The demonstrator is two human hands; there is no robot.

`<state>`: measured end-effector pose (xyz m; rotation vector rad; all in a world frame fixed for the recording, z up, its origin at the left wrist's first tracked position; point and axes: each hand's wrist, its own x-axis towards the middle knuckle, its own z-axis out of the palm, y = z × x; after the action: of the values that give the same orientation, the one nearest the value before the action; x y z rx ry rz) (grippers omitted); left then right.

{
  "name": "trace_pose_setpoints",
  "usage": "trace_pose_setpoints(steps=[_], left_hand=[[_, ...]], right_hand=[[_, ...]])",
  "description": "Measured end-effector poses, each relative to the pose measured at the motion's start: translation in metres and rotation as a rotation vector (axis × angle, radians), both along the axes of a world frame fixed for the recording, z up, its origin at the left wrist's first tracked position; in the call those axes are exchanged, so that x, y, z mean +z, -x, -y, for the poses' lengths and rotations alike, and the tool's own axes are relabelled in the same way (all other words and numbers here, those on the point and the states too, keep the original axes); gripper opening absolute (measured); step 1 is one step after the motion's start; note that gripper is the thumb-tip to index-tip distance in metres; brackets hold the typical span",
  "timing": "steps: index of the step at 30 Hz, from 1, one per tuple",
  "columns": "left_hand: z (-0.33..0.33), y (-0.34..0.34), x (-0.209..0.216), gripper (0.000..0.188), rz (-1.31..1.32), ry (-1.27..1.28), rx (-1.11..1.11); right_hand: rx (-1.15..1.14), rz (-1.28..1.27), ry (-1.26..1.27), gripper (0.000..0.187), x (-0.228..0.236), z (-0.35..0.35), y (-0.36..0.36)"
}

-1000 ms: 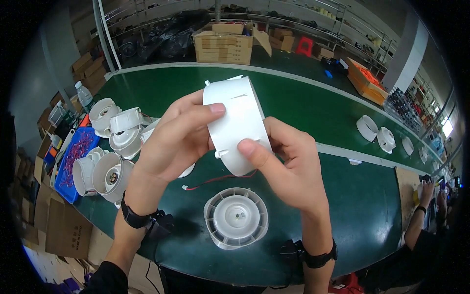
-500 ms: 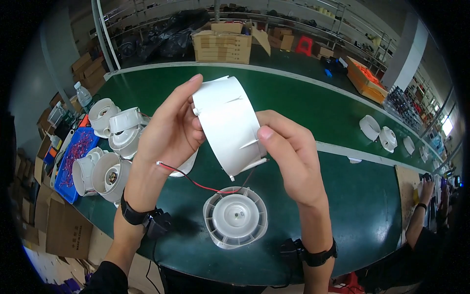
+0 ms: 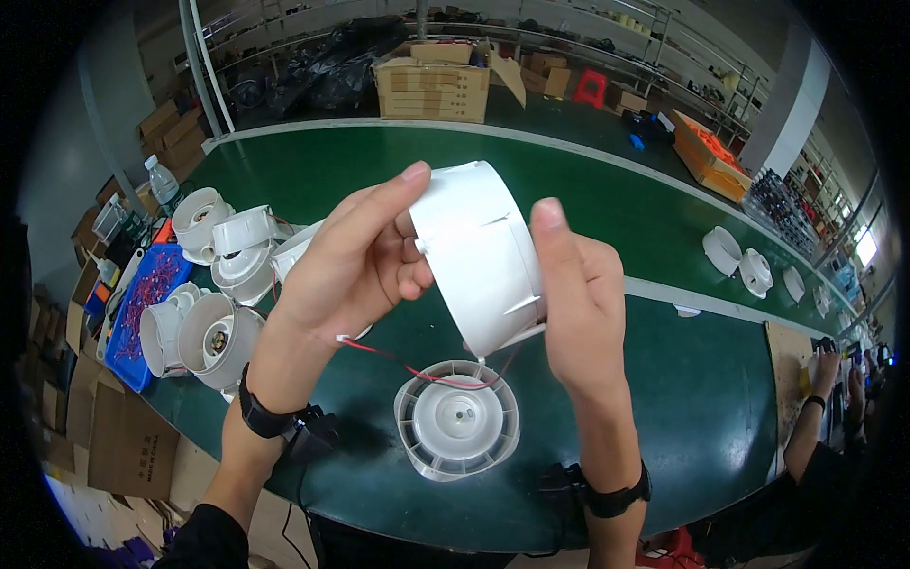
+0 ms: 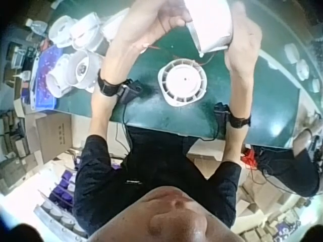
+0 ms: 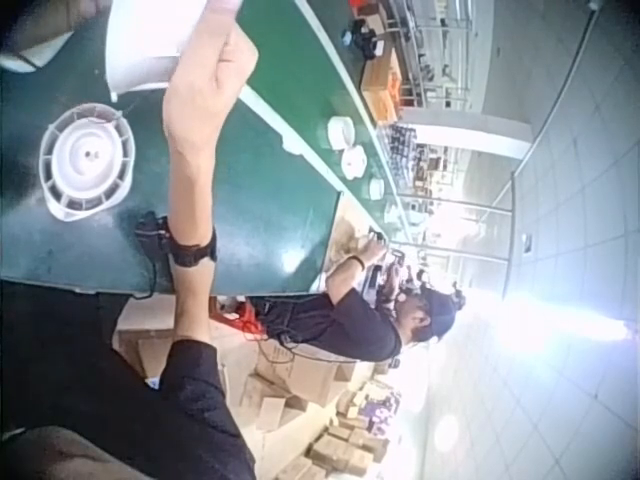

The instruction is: Assembling plastic ventilation fan components and moving completed units.

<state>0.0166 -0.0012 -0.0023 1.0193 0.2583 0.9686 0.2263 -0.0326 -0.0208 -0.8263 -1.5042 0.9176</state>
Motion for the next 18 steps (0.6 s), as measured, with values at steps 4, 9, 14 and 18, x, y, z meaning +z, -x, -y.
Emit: trace_pose_setpoints(steps=[4,9,14,18], left_hand=[[-0.005,0.003,-0.002,0.039,0.055,-0.002,0.065],[-0.005,0.008,0.000,0.041,0.084,-0.006,0.063],[0.005,0.008,0.009,0.040,-0.038,0.040,0.198],[0.006,0.024,0.020,0.034,-0.919,-0.459,0.429]], right_hand=[[0.191,-0.164,0.041,0.056,0.005,0.000,0.003],[0.391,-0.073,-0.048,0.044,0.008,0.006,0.006],[0.222,0.090,-0.081,0.038,0.013,0.016,0.014],[0.040,0.437,-0.211,0.035,0.020,0.018,0.005]])
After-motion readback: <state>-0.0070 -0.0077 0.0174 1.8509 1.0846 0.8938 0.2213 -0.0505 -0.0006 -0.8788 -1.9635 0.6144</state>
